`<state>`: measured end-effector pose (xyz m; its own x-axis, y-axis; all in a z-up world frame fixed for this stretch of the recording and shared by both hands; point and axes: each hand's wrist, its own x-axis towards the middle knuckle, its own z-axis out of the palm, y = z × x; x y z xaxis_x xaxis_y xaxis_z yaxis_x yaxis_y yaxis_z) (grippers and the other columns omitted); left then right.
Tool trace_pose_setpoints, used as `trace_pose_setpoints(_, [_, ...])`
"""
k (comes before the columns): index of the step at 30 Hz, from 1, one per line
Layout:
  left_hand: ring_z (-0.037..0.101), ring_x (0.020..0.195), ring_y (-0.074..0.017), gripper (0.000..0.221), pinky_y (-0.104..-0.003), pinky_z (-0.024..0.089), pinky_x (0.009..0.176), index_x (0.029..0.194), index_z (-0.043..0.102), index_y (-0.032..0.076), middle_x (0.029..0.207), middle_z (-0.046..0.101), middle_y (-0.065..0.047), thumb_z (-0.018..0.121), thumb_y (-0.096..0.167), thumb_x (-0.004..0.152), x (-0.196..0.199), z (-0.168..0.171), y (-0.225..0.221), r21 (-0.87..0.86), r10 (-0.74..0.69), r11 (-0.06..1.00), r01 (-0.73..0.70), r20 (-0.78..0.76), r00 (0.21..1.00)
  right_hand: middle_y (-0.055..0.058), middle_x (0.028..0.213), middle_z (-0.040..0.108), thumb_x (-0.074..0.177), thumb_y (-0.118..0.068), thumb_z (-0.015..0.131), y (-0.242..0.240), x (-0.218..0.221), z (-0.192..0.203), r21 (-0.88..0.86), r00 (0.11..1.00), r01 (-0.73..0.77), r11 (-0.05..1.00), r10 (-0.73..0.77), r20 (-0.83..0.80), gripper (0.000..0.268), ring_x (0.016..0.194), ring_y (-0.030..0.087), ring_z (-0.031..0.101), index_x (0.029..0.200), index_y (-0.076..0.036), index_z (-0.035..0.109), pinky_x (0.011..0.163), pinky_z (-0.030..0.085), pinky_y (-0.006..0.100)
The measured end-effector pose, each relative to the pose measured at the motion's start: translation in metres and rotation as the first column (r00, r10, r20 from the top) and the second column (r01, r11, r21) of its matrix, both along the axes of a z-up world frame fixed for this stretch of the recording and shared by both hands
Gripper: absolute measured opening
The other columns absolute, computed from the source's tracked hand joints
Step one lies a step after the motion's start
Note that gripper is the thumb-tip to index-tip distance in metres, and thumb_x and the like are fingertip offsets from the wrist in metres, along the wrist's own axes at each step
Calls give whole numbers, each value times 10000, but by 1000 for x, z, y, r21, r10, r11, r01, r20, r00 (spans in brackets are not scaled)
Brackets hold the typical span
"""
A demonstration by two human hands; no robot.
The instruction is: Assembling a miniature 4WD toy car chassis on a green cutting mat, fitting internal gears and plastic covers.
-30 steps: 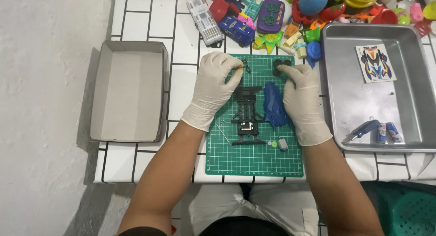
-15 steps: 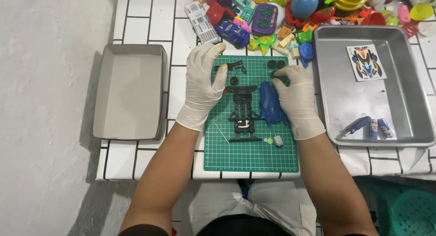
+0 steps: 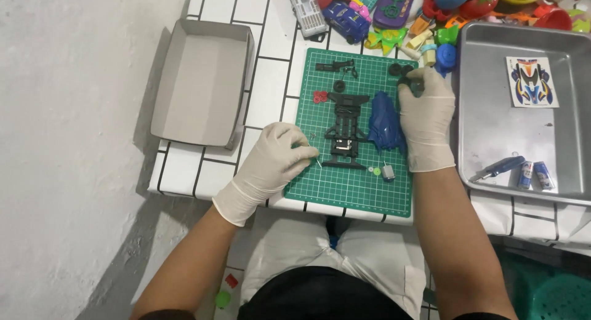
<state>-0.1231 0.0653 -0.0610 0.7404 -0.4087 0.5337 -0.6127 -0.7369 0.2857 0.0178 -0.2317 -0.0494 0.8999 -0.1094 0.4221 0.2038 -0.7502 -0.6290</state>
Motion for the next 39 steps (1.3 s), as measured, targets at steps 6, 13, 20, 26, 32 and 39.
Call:
trace_pose_setpoints(6, [543, 1137, -166, 190, -510, 403, 1076, 1048, 728, 291, 979, 592, 55, 764, 251, 865, 9, -11, -1, 198, 45, 979, -38, -28, 999, 113, 1012, 703, 826, 5, 839, -16, 6, -20, -12, 987, -35, 999, 36, 155, 328, 872, 245, 695, 1131, -70, 744, 722, 594, 305])
trace_pose_setpoints(13, [550, 1160, -151, 112, -470, 390, 1107, 960, 717, 259, 964, 600, 50, 764, 316, 876, 18, 3, -2, 329, 17, 944, 19, -107, 994, 82, 1008, 682, 845, -19, 806, -14, 5, -15, 53, 979, -17, 998, 6, 202, 312, 857, 186, 684, 1146, -65, 737, 727, 579, 281])
trace_pose_setpoints(20, [580, 1117, -156, 66, -466, 437, 1079, 922, 654, 244, 919, 577, 43, 679, 303, 936, 26, 15, -4, 441, -47, 893, 94, -117, 992, 43, 1052, 643, 854, -48, 803, -13, 5, -16, 88, 986, -27, 996, 11, 167, 323, 889, 163, 668, 1163, -102, 726, 766, 560, 260])
trace_pose_setpoints(26, [608, 1096, -182, 124, -467, 468, 1053, 907, 615, 204, 941, 607, 13, 642, 314, 957, 21, 22, 3, 517, -124, 847, 123, -33, 992, 48, 1059, 621, 859, -35, 785, -10, 1, -9, 120, 993, -21, 993, 8, 115, 303, 921, 178, 673, 1149, -93, 719, 783, 560, 271])
trace_pose_setpoints(32, [582, 905, -144, 108, -387, 490, 927, 1032, 618, 200, 855, 570, 38, 574, 297, 1010, 40, 44, 13, 79, -157, 985, 154, 40, 987, 56, 1079, 642, 914, -2, 749, 7, -15, 16, 231, 993, -86, 969, 64, 102, 288, 984, 203, 683, 1182, -97, 703, 819, 555, 296])
trace_pose_setpoints(39, [474, 871, -153, 216, -314, 423, 902, 1157, 638, 175, 863, 461, 52, 466, 281, 1081, 111, 96, -49, -431, -215, 861, 269, 170, 962, 143, 1134, 629, 983, 88, 635, 25, -27, 37, 165, 916, -368, 915, 326, 234, 312, 1078, 301, 663, 1276, -12, 678, 855, 567, 378])
